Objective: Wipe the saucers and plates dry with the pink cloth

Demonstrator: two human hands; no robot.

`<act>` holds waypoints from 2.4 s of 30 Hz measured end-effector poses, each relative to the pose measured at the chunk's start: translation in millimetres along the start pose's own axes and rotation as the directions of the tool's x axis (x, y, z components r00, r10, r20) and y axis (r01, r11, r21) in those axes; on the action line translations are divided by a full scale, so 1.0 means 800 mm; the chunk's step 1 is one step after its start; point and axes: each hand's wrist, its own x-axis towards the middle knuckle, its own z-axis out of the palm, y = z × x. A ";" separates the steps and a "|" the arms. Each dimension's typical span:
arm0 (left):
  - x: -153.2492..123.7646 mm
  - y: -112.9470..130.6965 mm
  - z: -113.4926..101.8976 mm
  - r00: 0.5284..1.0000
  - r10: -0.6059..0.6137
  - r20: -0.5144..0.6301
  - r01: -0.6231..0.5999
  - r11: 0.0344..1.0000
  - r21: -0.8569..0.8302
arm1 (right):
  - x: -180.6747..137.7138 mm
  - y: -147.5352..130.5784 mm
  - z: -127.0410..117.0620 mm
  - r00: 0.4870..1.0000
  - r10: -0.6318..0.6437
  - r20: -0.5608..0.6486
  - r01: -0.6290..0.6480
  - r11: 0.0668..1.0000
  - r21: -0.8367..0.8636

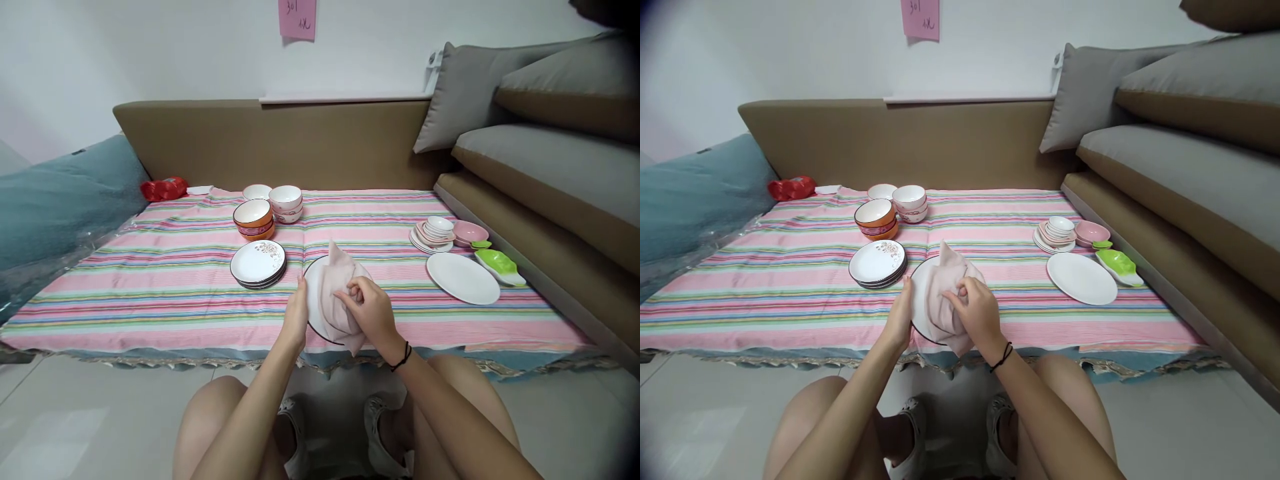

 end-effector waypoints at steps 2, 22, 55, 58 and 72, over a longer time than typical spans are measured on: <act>-0.004 0.003 0.001 1.000 -0.023 -0.009 0.024 0.997 0.077 | 0.000 0.000 0.001 0.996 -0.029 0.084 0.024 0.998 0.058; 0.003 0.003 -0.015 0.992 -0.038 -0.124 0.019 0.989 -0.149 | 0.021 0.018 -0.011 0.998 0.049 0.032 -0.053 0.990 0.134; -0.001 0.033 -0.031 0.990 0.036 -0.135 -0.052 0.992 -0.117 | 0.026 0.029 -0.035 0.983 -0.151 -0.101 0.156 0.987 0.046; -0.004 0.029 -0.026 0.999 0.032 -0.036 -0.036 0.994 -0.108 | 0.020 0.014 -0.028 0.948 -0.318 0.010 0.314 0.940 0.132; -0.008 0.012 -0.009 0.995 0.069 -0.074 -0.077 0.991 -0.108 | -0.006 -0.027 0.006 0.822 -0.363 0.439 0.470 0.867 -0.164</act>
